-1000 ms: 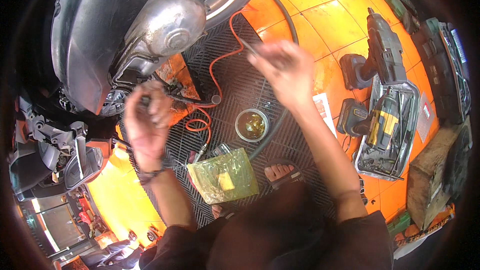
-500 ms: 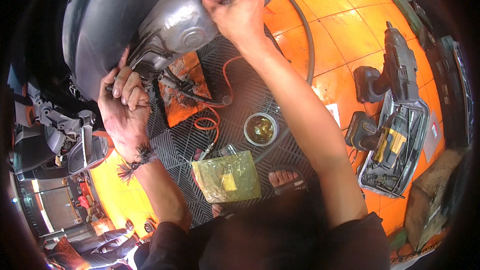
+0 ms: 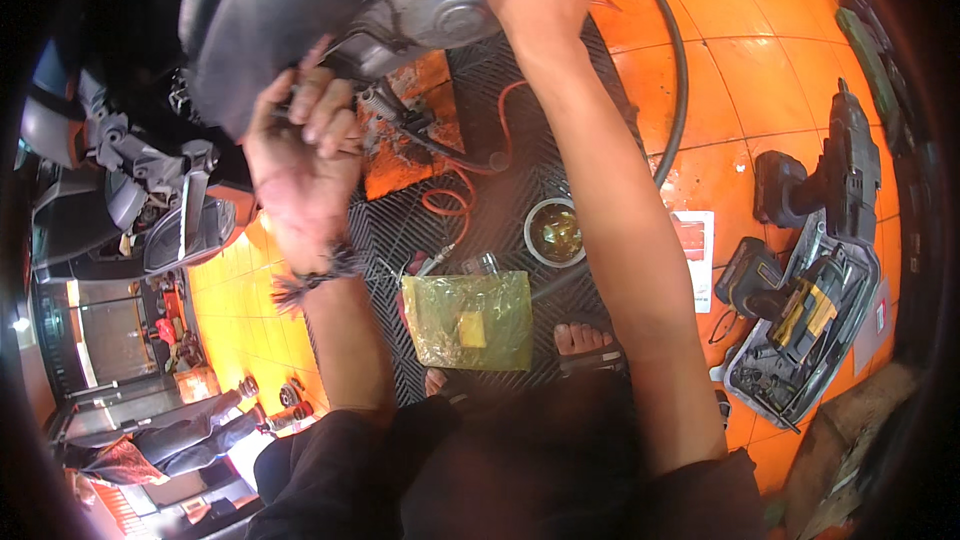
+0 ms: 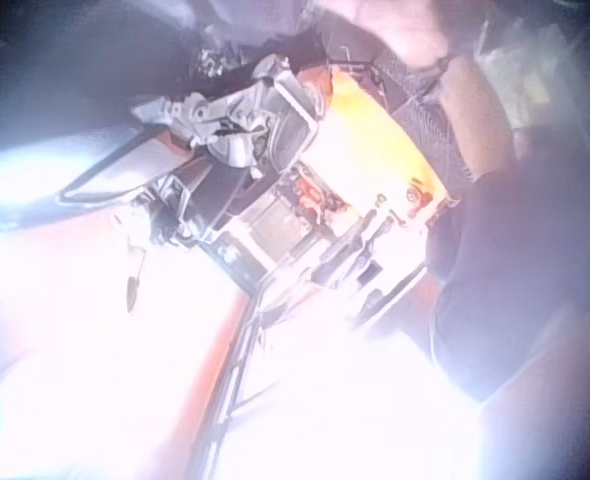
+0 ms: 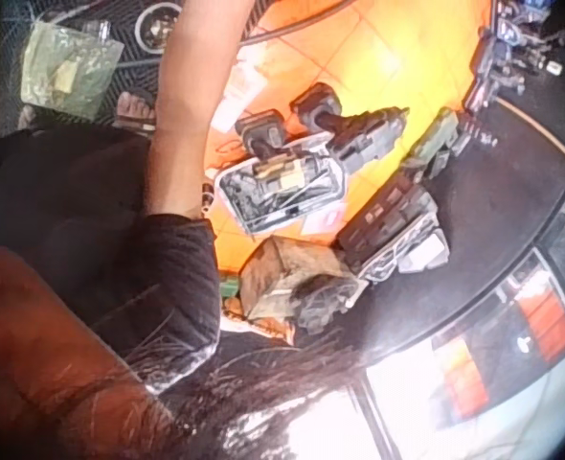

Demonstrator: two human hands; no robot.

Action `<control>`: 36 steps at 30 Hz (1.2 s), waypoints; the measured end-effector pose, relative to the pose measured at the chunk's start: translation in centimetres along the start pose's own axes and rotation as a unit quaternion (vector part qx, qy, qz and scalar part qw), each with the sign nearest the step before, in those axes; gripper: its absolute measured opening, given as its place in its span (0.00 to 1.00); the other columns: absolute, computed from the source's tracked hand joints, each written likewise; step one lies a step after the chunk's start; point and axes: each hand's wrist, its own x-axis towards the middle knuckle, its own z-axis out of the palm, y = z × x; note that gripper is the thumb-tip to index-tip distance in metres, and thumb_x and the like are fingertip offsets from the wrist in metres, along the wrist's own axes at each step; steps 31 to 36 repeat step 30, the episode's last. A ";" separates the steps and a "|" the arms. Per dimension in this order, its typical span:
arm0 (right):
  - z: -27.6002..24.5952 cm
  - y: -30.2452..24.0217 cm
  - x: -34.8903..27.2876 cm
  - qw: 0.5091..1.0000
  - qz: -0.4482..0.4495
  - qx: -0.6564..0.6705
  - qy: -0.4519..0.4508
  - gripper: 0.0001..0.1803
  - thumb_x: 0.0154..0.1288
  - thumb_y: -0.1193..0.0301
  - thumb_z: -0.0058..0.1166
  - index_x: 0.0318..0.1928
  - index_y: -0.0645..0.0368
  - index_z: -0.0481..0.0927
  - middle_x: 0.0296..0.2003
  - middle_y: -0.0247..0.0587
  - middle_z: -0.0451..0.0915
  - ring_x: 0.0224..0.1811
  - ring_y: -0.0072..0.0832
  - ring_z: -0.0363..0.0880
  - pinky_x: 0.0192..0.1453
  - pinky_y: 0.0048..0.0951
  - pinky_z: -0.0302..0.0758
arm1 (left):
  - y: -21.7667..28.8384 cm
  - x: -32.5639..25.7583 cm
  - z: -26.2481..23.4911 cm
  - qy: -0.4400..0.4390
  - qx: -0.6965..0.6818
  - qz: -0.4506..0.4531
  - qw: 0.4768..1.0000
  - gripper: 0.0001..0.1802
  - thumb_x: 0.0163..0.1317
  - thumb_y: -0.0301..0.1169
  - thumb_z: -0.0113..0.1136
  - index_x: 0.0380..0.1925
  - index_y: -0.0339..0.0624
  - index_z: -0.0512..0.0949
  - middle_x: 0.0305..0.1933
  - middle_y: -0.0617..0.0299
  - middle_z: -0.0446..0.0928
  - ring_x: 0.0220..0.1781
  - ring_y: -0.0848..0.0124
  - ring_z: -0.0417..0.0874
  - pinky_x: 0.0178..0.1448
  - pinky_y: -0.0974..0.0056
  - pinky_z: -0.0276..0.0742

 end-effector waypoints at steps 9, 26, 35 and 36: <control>-5.5 -4.9 -10.7 0.921 -0.108 -0.111 -0.356 0.10 0.56 0.74 0.65 0.40 0.62 0.84 0.32 0.43 0.82 0.35 0.38 0.82 0.41 0.35 0.78 | -5.0 -0.1 -4.8 0.041 -0.159 0.013 0.986 0.24 0.73 0.37 0.39 0.57 0.28 0.72 0.53 0.48 0.78 0.55 0.58 0.79 0.62 0.58 0.76; -4.7 -4.2 -8.7 0.934 0.167 -0.009 -0.315 0.07 0.62 0.84 0.62 0.42 0.68 0.83 0.37 0.37 0.85 0.40 0.18 0.82 0.45 0.19 0.80 | -4.2 -1.0 -6.8 0.145 -0.178 -0.039 0.972 0.11 0.68 0.34 0.49 0.40 0.39 0.75 0.20 0.72 0.57 0.21 0.77 0.57 0.21 0.71 0.50; -4.2 -3.4 -6.5 0.941 0.085 -0.071 -0.319 0.12 0.61 0.85 0.62 0.46 0.67 0.84 0.41 0.42 0.86 0.41 0.21 0.83 0.48 0.20 0.81 | -0.1 -1.0 -1.2 0.084 -0.203 0.052 0.974 0.17 0.67 0.32 0.51 0.52 0.35 0.73 0.20 0.70 0.57 0.21 0.77 0.58 0.21 0.71 0.54; -4.2 -3.4 -6.5 0.941 0.085 -0.071 -0.319 0.12 0.61 0.85 0.62 0.46 0.67 0.84 0.41 0.42 0.86 0.41 0.21 0.83 0.48 0.20 0.81 | -0.1 -1.0 -1.2 0.084 -0.203 0.052 0.974 0.17 0.67 0.32 0.51 0.52 0.35 0.73 0.20 0.70 0.57 0.21 0.77 0.58 0.21 0.71 0.54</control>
